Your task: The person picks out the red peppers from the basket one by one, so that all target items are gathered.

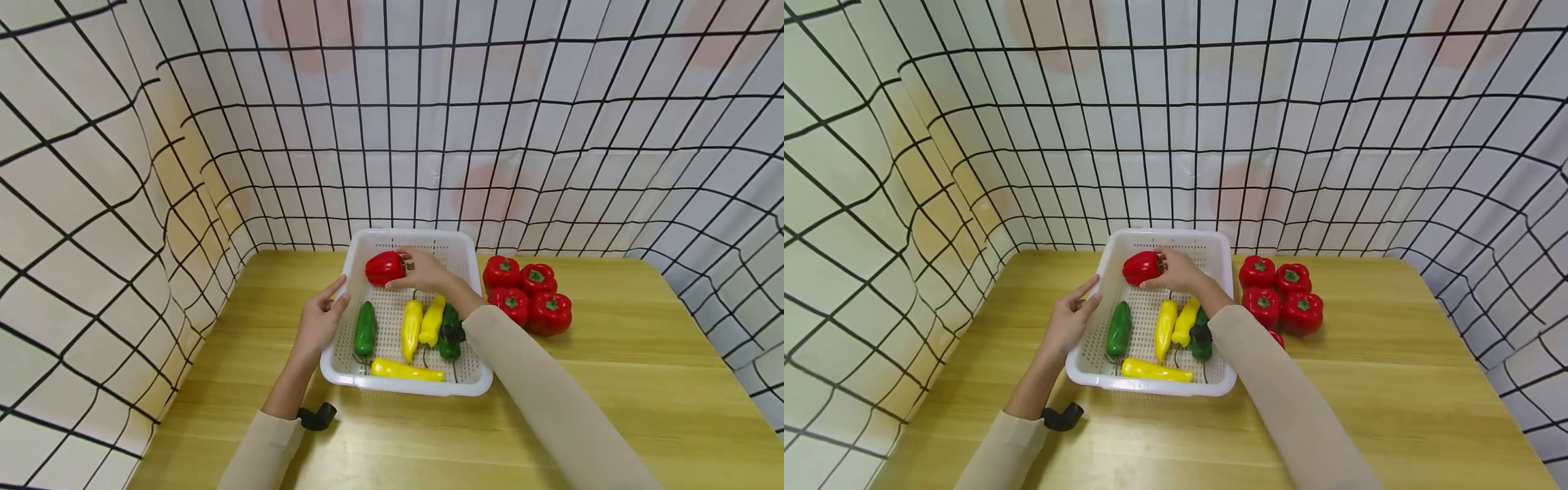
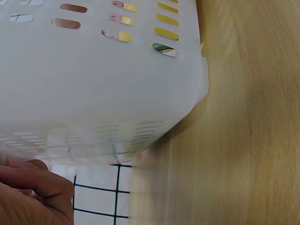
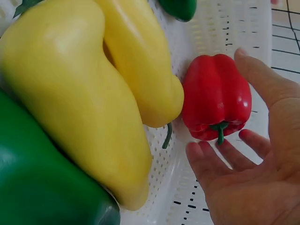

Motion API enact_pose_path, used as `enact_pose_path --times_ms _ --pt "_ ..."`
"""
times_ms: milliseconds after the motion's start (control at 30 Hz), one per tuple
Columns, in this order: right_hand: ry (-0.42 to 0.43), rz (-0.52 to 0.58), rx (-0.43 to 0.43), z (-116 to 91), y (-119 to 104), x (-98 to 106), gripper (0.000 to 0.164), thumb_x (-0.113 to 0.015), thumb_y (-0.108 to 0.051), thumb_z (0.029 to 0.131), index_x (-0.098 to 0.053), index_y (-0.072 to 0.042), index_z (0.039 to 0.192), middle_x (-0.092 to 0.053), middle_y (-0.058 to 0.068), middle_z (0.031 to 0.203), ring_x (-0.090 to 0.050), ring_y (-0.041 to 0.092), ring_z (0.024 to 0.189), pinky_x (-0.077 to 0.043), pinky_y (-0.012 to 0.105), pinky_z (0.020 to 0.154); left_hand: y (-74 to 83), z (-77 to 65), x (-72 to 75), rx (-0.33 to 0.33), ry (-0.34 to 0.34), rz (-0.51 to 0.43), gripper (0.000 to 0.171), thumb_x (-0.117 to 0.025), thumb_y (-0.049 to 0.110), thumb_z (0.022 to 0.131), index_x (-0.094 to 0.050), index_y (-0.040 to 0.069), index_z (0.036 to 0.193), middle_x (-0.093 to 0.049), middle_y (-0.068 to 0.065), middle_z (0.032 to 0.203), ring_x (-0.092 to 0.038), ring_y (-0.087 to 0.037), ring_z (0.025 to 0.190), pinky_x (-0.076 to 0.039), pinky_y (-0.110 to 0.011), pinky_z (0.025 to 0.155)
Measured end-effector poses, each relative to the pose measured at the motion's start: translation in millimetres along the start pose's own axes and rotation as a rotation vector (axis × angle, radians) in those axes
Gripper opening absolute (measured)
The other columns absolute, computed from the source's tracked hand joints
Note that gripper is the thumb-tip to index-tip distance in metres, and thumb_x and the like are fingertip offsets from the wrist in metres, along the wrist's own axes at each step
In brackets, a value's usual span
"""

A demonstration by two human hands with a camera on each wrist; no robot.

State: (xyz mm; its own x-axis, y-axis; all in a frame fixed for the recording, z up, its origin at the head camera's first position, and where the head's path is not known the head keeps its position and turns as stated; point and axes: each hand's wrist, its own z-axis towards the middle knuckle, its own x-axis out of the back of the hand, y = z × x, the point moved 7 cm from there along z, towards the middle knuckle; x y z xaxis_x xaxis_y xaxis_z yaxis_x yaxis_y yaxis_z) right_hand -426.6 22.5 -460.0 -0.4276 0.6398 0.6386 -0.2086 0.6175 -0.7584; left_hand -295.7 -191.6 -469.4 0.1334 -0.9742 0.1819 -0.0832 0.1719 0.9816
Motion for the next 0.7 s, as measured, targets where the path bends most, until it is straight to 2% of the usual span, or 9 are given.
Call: enact_pose_path --times_ms 100,300,500,700 --pt "0.007 -0.031 -0.012 -0.7 2.2 -1.5 0.094 -0.085 -0.037 0.085 -0.035 -0.008 0.159 -0.051 0.016 0.150 -0.055 0.034 0.131 -0.051 0.046 0.109 -0.8 -0.7 0.3 0.001 0.002 -0.001 0.045 -0.067 0.035 0.101 -0.059 0.035 0.145 -0.064 -0.014 0.082 -0.067 -0.025 0.073 -0.063 -0.039 0.067" --pt "0.002 -0.108 -0.024 -4.0 4.8 -5.5 0.082 -0.084 -0.041 0.086 -0.047 -0.005 0.150 -0.055 0.015 0.143 -0.057 0.031 0.121 -0.053 0.043 0.105 -3.7 -2.1 0.5 0.011 0.008 0.007 0.044 -0.066 0.035 0.102 -0.059 0.037 0.146 -0.064 -0.014 0.083 -0.069 -0.026 0.076 -0.063 -0.038 0.067" --pt "0.015 -0.090 -0.019 -5.9 4.0 -5.0 0.073 -0.083 -0.042 0.085 -0.051 -0.007 0.141 -0.055 0.015 0.145 -0.058 0.032 0.123 -0.053 0.045 0.107 -5.7 -1.5 0.5 0.013 0.017 0.008 0.044 -0.065 0.035 0.102 -0.058 0.037 0.146 -0.063 -0.015 0.083 -0.069 -0.026 0.075 -0.063 -0.038 0.067" --pt "0.058 -0.055 -0.024 -5.8 1.6 -0.2 0.074 -0.083 -0.041 0.085 -0.049 -0.009 0.143 -0.054 0.016 0.147 -0.053 0.033 0.133 -0.047 0.050 0.113 -0.2 -2.1 0.2 0.022 0.009 0.002 0.046 -0.065 0.034 0.103 -0.057 0.034 0.148 -0.060 -0.009 0.079 -0.067 -0.023 0.072 -0.063 -0.037 0.066"
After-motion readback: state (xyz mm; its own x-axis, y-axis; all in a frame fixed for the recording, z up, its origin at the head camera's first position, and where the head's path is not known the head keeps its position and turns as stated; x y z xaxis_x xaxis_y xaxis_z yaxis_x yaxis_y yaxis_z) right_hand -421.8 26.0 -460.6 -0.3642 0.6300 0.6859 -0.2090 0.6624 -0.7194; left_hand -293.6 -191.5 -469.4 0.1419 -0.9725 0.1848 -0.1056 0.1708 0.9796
